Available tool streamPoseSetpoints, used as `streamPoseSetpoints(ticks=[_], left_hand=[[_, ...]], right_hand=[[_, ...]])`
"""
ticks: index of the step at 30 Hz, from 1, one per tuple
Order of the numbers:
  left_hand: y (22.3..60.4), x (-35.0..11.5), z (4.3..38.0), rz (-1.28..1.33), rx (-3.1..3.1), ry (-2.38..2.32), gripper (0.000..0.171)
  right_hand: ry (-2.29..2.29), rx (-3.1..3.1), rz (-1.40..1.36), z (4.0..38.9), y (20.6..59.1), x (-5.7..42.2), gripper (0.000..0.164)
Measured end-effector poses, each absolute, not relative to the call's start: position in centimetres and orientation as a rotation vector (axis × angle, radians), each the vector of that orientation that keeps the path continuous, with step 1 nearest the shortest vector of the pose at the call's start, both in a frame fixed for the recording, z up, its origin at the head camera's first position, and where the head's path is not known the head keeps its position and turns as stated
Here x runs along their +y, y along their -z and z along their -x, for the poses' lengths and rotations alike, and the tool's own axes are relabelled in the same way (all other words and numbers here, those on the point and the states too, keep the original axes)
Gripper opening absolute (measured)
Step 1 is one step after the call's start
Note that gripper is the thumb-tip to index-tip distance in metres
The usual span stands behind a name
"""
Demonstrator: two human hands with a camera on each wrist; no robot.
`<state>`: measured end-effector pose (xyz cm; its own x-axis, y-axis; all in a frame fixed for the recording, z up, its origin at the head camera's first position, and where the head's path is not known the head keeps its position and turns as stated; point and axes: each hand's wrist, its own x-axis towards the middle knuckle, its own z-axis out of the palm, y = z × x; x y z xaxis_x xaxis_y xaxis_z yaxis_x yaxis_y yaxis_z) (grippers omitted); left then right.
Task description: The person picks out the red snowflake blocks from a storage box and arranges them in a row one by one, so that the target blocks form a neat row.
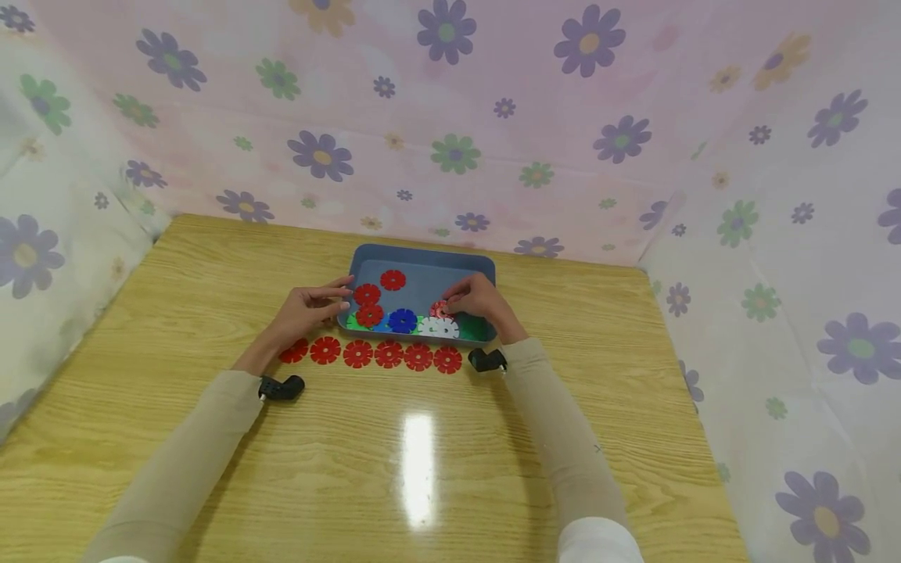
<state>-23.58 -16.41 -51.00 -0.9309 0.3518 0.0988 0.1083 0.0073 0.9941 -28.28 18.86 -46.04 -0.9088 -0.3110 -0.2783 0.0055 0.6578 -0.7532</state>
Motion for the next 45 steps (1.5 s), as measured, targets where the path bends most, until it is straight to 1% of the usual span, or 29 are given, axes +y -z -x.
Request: streamPoseSetpoints(ticks=[4, 8, 14, 25, 34, 45], left_hand=[[51.04, -16.43, 23.54, -0.481, 2.101, -2.035, 0.036], [51.02, -16.50, 23.61, -0.480, 2.112, -2.035, 0.036], [50.98, -16.48, 23.66, -0.479, 2.112, -2.032, 0.036], [50.95, -16.46, 23.68, -0.462, 2.107, -2.023, 0.036], [51.19, -16.56, 23.77, -0.453, 2.100, -2.027, 0.036], [50.84, -16.55, 23.69, -0.449, 2.130, -1.994, 0.037]], right_hand=[[1.107, 2.466, 0.262, 28.45, 46.13, 18.96, 0.027], [1.085, 2.467, 0.267, 28.57, 46.13, 18.96, 0.030], [1.169, 2.434, 0.178, 28.85, 46.63, 18.85, 0.039], [1.318, 2.357, 0.052, 28.46, 46.52, 18.79, 0.043], [1.284, 2.396, 0.079, 28.42, 46.60, 18.64, 0.041], [1.286, 2.431, 0.082, 28.04, 46.49, 18.61, 0.030]])
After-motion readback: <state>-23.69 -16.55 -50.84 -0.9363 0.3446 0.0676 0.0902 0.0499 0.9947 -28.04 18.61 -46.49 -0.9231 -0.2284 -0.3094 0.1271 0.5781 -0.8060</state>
